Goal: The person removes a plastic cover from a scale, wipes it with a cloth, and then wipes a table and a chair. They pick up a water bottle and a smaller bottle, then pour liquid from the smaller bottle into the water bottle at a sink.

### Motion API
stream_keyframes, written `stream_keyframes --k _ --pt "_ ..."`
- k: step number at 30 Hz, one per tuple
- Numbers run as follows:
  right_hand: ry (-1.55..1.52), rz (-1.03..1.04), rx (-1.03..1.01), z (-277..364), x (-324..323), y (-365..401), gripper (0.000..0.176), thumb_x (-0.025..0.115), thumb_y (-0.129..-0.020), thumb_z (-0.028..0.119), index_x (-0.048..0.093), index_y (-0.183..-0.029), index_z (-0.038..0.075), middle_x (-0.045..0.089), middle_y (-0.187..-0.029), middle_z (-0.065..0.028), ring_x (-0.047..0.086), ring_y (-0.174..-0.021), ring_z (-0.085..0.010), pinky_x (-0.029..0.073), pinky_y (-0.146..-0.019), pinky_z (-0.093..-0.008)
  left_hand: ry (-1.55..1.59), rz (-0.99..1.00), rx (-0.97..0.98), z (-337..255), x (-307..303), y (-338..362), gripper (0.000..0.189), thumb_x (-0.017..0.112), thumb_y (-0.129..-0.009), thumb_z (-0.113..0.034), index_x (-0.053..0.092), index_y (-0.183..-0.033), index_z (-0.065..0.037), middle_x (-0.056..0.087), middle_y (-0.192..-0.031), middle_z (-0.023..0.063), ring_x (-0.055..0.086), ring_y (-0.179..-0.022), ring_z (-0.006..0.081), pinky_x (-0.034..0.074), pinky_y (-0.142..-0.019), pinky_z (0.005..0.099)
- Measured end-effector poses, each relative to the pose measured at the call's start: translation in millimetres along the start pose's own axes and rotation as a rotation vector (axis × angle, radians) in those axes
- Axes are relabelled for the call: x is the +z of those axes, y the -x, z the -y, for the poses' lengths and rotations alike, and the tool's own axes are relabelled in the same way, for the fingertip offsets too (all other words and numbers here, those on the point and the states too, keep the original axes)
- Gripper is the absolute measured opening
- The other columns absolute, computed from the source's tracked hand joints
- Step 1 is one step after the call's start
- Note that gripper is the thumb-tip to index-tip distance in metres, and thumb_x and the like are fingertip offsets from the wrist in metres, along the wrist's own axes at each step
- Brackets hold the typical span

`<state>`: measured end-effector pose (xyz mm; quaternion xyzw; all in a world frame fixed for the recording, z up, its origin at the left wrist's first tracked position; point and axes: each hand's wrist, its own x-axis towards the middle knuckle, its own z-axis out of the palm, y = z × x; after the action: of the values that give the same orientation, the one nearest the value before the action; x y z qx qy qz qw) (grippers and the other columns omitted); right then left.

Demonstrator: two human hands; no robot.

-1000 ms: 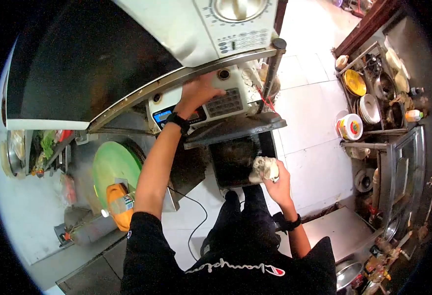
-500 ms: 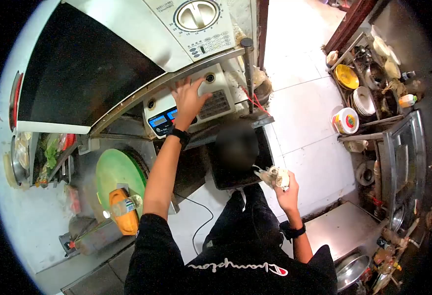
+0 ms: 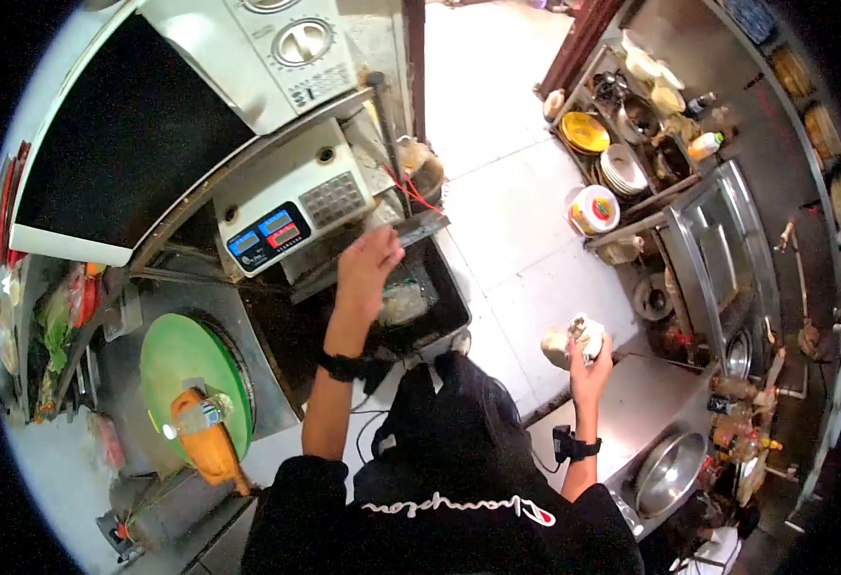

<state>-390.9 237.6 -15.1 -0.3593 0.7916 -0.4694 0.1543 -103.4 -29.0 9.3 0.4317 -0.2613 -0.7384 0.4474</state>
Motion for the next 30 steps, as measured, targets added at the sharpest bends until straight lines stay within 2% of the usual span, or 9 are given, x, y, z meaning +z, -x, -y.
stream_keyframes --k 2,4,5,12,20,24,28,29,30 --pt "-0.034 -0.075 0.025 0 -9 -10 0.038 0.071 -0.084 0.004 0.055 -0.117 -0.002 0.065 -0.103 -0.0097 0.062 -0.093 -0.0166 0.049 -0.085 -0.0312 0.192 0.020 -0.058 6 38 29 0.020 0.060 -0.096 -0.020 0.062 -0.101 0.000 0.062 -0.092 0.0036 0.060 -0.086 0.0130 0.052 -0.085 0.0297" --pt "-0.049 -0.123 0.041 -10 -20 -19 0.039 0.072 -0.083 0.004 0.055 -0.118 -0.002 0.066 -0.104 -0.0103 0.062 -0.093 -0.0171 0.049 -0.085 -0.0317 0.268 0.118 -0.151 19 60 39 0.020 0.058 -0.097 -0.020 0.056 -0.106 -0.002 0.057 -0.101 0.0022 0.056 -0.094 0.0129 0.047 -0.097 0.0343" --pt "-0.046 -0.135 0.043 -19 -24 -25 0.039 0.072 -0.083 0.004 0.055 -0.118 -0.002 0.066 -0.104 -0.0100 0.063 -0.093 -0.0167 0.049 -0.085 -0.0314 0.310 0.262 -0.097 23 73 47 0.017 0.059 -0.096 -0.019 0.057 -0.103 -0.003 0.057 -0.100 0.0021 0.056 -0.092 0.0131 0.046 -0.097 0.0347" --pt "0.001 -0.121 0.016 -80 -71 -84 0.043 0.072 -0.085 0.006 0.053 -0.121 -0.003 0.064 -0.107 -0.0089 0.061 -0.096 -0.0155 0.048 -0.087 -0.0293 0.292 0.375 -0.038 69 185 35 0.013 0.057 -0.098 -0.018 0.057 -0.097 -0.005 0.058 -0.102 0.0033 0.055 -0.092 0.0137 0.045 -0.094 0.0341" --pt "-0.051 -0.098 0.071 -114 -115 -167 0.042 0.072 -0.083 0.001 0.053 -0.120 -0.003 0.065 -0.107 -0.0103 0.061 -0.097 -0.0148 0.048 -0.086 -0.0293 0.366 0.433 -0.171 114 307 4 0.014 0.059 -0.097 -0.022 0.056 -0.100 -0.009 0.057 -0.099 0.0002 0.053 -0.087 0.0118 0.045 -0.087 0.0322" --pt "-0.128 -0.093 0.110 -108 -112 -216 0.048 0.074 -0.079 0.002 0.052 -0.122 -0.003 0.064 -0.110 -0.0144 0.063 -0.100 -0.0186 0.051 -0.087 -0.0319 0.254 0.415 -0.186 110 335 -15 0.017 0.056 -0.099 -0.028 0.053 -0.095 -0.011 0.053 -0.093 -0.0015 0.050 -0.083 0.0107 0.043 -0.080 0.0295" --pt "-0.259 -0.016 0.180 -74 -88 -271 0.049 0.072 -0.080 -0.002 0.050 -0.124 -0.004 0.064 -0.109 -0.0140 0.063 -0.096 -0.0167 0.052 -0.084 -0.0316 0.227 0.573 -0.153 114 345 -54 0.015 0.052 -0.099 -0.021 0.055 -0.091 -0.008 0.056 -0.093 0.0015 0.053 -0.086 0.0133 0.044 -0.080 0.0299" --pt "-0.369 0.045 0.206 -67 -82 -285 0.050 0.070 -0.084 0.002 0.047 -0.128 -0.003 0.063 -0.113 -0.0128 0.062 -0.099 -0.0161 0.052 -0.086 -0.0314 0.014 0.444 -0.148 115 356 -61 0.018 0.051 -0.098 -0.018 0.059 -0.100 -0.002 0.061 -0.105 0.0057 0.057 -0.097 0.0173 0.046 -0.085 0.0326" --pt "-0.452 0.094 0.209 -61 -75 -297 0.052 0.069 -0.085 0.003 0.045 -0.131 -0.003 0.062 -0.115 -0.0129 0.061 -0.102 -0.0162 0.051 -0.088 -0.0311 -0.182 0.493 -0.078 119 361 -72 0.021 0.052 -0.097 -0.018 0.058 -0.105 0.000 0.061 -0.107 0.0069 0.057 -0.101 0.0181 0.046 -0.087 0.0326"
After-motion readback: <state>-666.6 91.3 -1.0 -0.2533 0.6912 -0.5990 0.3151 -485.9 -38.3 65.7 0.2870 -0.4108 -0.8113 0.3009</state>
